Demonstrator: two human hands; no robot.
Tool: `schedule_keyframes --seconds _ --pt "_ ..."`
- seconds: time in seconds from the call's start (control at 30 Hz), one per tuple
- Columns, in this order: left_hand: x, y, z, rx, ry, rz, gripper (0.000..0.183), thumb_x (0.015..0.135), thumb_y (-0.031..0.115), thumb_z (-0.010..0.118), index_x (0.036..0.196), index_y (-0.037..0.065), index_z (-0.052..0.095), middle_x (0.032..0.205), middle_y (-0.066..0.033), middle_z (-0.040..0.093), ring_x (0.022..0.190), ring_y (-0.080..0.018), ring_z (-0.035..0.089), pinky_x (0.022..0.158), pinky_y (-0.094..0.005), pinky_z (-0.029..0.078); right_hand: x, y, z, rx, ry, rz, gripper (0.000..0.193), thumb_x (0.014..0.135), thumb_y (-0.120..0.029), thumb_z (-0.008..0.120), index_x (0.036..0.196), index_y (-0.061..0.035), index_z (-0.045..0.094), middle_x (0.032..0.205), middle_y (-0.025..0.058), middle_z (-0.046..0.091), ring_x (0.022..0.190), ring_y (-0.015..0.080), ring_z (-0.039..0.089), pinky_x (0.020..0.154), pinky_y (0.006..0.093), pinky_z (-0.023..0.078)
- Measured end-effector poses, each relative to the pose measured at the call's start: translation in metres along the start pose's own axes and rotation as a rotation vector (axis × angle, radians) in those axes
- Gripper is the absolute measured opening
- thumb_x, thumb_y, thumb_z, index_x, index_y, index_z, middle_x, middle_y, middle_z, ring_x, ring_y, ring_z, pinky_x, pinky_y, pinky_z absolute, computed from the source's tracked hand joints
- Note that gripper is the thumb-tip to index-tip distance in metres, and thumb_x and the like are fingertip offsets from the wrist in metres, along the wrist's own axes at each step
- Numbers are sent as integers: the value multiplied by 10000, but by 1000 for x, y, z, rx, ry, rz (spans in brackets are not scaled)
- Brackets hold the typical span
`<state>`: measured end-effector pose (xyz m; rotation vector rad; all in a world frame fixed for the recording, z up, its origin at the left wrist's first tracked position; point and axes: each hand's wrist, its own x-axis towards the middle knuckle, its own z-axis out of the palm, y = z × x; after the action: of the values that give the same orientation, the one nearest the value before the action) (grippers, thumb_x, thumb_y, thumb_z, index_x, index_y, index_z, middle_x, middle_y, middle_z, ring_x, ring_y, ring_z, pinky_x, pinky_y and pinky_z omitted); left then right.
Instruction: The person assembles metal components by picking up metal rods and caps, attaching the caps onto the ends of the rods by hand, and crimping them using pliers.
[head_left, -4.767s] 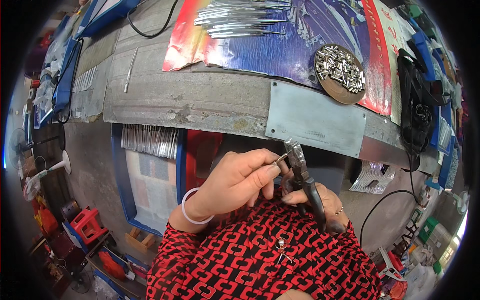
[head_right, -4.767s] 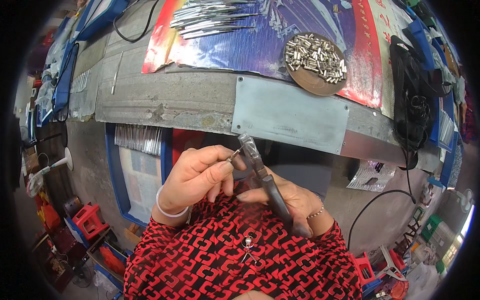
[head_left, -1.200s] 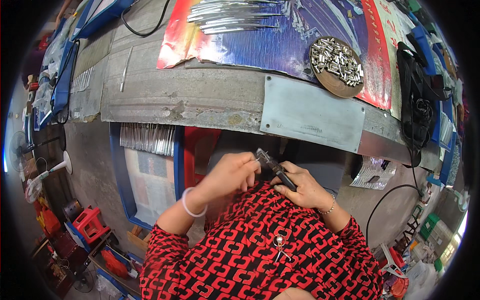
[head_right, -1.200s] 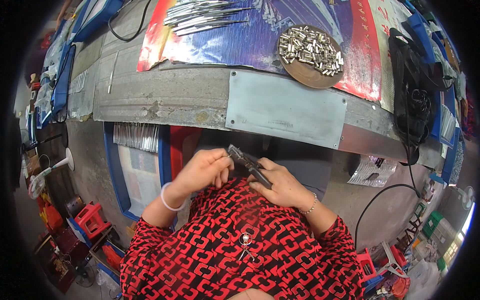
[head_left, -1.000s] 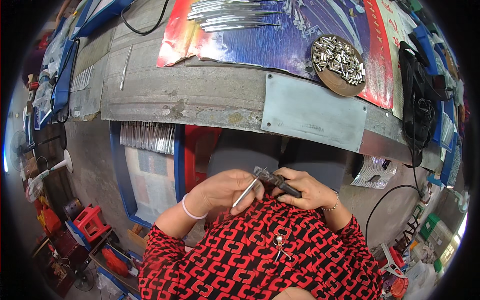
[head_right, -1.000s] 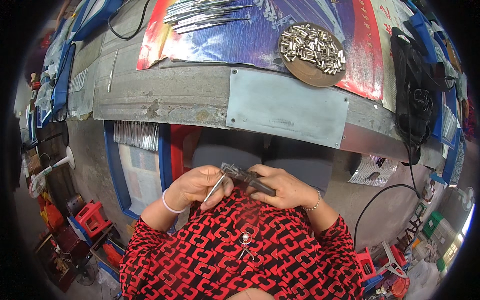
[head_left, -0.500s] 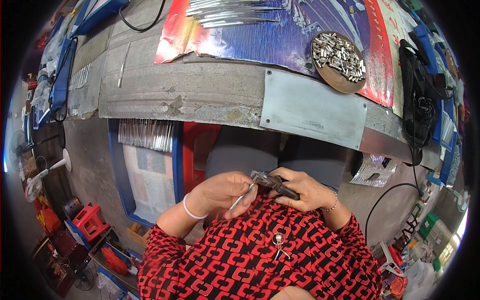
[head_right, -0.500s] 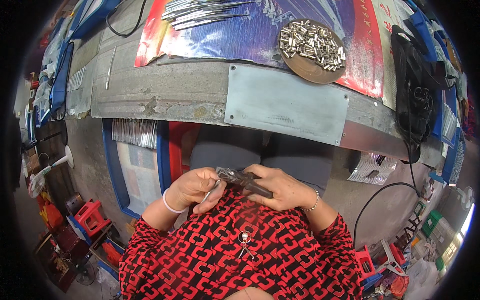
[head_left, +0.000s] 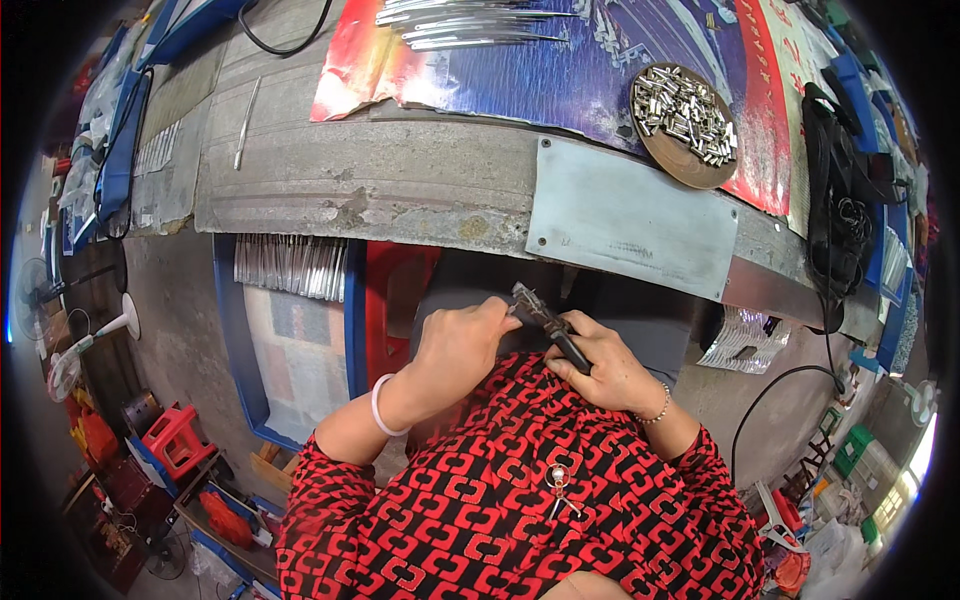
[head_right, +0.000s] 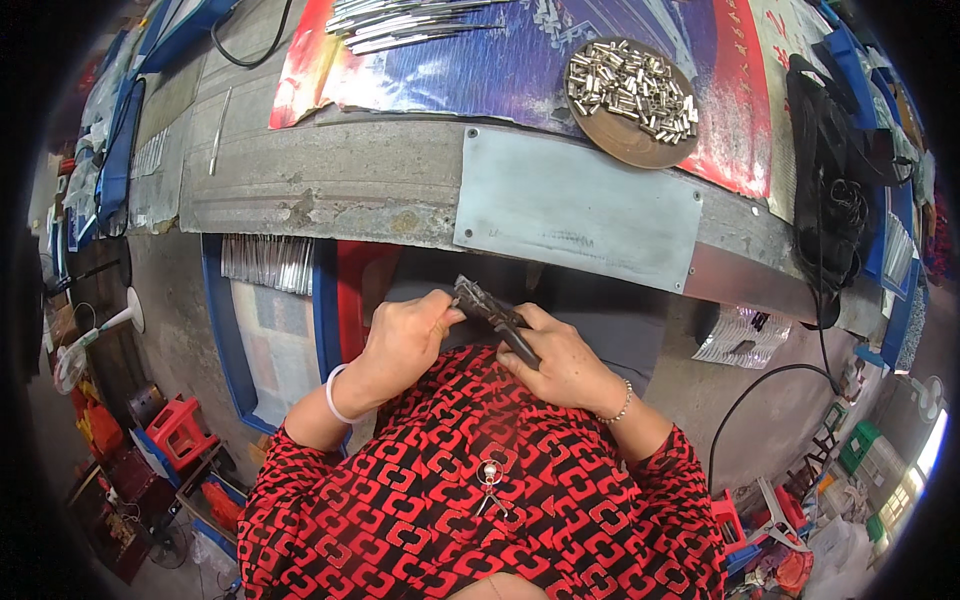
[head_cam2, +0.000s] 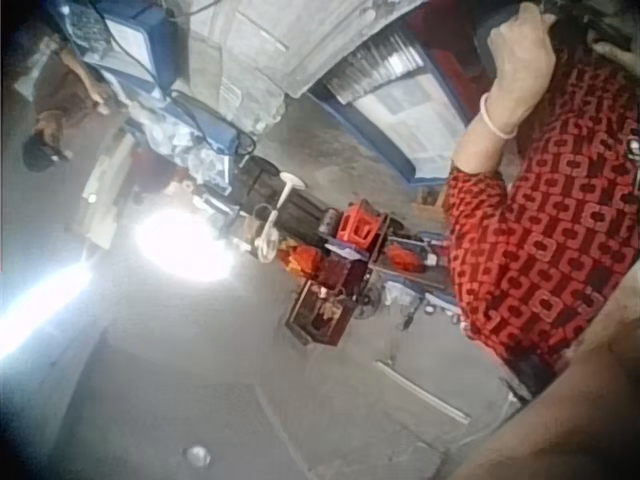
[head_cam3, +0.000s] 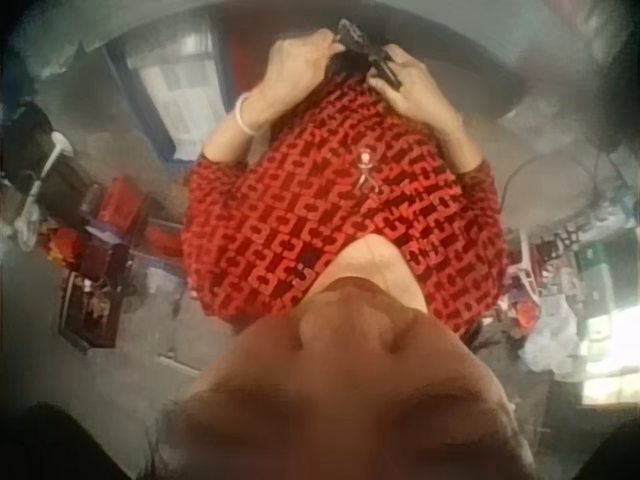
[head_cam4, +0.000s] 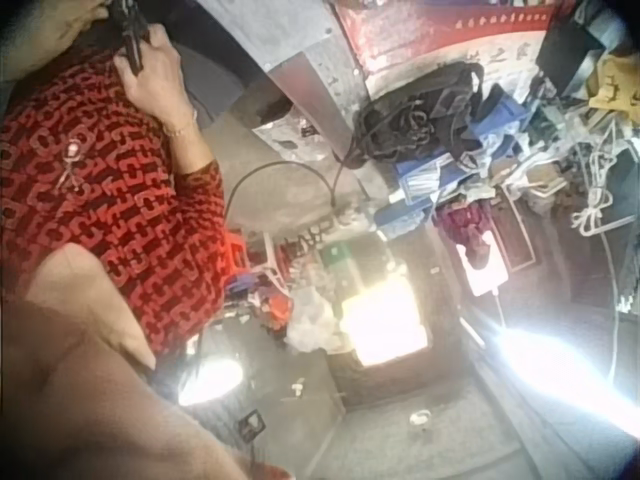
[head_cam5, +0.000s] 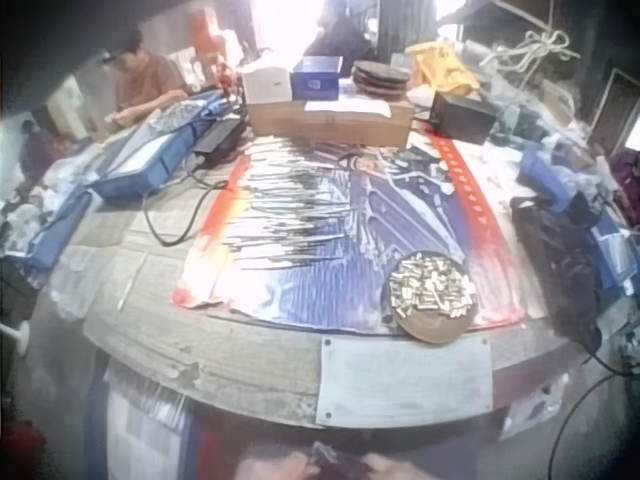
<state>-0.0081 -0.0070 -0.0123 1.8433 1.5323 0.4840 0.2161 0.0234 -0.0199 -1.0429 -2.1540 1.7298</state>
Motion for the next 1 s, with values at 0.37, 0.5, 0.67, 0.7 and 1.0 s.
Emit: schedule_keyframes --seconds 0.37,0.5,0.67,0.7,1.0 --pt "-19 -24 1 -1991 -868 -431 371 931 374 500 901 7 543 649 -77 594 439 -108 528 401 -197 408 -1 -7 -12 207 -165 -136 143 794 -147 627 847 -15 619 1077 191 544 933 362 572 809 383 463" --pt "-20 -23 -6 -1786 -776 -450 341 937 350 500 857 21 546 628 -43 578 425 -85 500 401 -186 399 -4 -10 -11 171 -164 -116 141 797 -148 627 842 -15 620 1084 196 542 933 364 572 810 383 463" --pt "-20 -15 -17 -1557 -691 -491 316 961 296 460 828 25 551 640 -29 581 463 -65 516 431 -176 411 -5 -17 -10 151 -141 -100 137 811 -147 619 843 -14 624 1086 202 540 930 369 568 805 384 462" --pt "-20 -15 -18 -1496 -674 -483 314 968 280 443 824 24 553 642 -28 581 478 -62 524 440 -174 415 -5 -17 -9 149 -141 -99 137 811 -147 619 843 -14 624 1086 202 540 930 369 568 805 384 462" --pt "-11 8 -23 -1760 -426 -128 320 994 226 352 919 -44 507 653 -129 593 491 -170 571 451 -230 468 1 -16 -9 377 -118 -260 198 785 -169 684 927 -33 660 1275 191 420 1148 311 461 967 401 373"
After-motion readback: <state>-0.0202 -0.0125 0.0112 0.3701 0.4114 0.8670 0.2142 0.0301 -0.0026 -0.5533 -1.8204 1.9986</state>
